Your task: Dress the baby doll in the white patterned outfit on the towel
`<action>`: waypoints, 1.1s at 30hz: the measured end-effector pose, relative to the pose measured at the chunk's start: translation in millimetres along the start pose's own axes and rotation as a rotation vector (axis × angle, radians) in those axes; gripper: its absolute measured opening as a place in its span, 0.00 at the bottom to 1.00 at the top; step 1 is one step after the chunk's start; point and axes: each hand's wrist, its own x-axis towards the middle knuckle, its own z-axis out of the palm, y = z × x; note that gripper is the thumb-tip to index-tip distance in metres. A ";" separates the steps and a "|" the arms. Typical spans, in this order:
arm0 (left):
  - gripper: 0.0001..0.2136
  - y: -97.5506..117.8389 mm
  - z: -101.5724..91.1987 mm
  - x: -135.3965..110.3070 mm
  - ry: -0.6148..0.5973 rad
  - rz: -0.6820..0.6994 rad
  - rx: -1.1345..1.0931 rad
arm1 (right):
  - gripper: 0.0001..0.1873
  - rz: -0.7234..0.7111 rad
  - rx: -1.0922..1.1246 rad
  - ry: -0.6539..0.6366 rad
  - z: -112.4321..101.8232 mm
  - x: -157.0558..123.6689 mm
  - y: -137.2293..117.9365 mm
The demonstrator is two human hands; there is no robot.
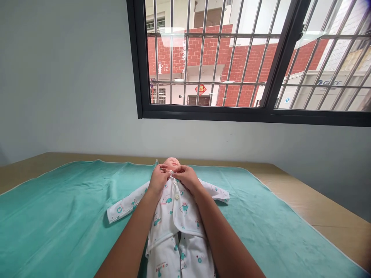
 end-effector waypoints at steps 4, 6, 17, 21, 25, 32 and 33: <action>0.17 2.0 -0.7 -2.4 0.016 -0.018 -0.001 | 0.09 -0.032 -0.071 0.044 1.4 0.5 -1.9; 0.17 2.2 -0.6 -3.3 0.024 -0.021 0.001 | 0.09 -0.043 -0.102 0.052 2.4 0.2 -3.3; 0.16 -2.8 -2.3 1.5 0.061 -0.032 0.026 | 0.09 -0.134 -0.225 0.093 6.9 -1.5 -5.3; 0.16 -5.1 -4.6 1.8 0.051 -0.041 0.033 | 0.09 -0.217 -0.260 0.069 7.0 1.2 -2.4; 0.17 -6.3 -5.9 1.6 0.031 -0.041 0.032 | 0.07 -0.288 -0.281 0.011 5.6 1.5 -3.2; 0.15 -6.3 -6.0 2.2 -0.007 0.023 -0.003 | 0.09 -0.144 -0.242 0.005 1.6 0.4 -3.2; 0.15 -6.0 -5.8 2.0 -0.017 0.033 -0.004 | 0.11 -0.118 -0.240 0.013 1.6 1.0 -3.0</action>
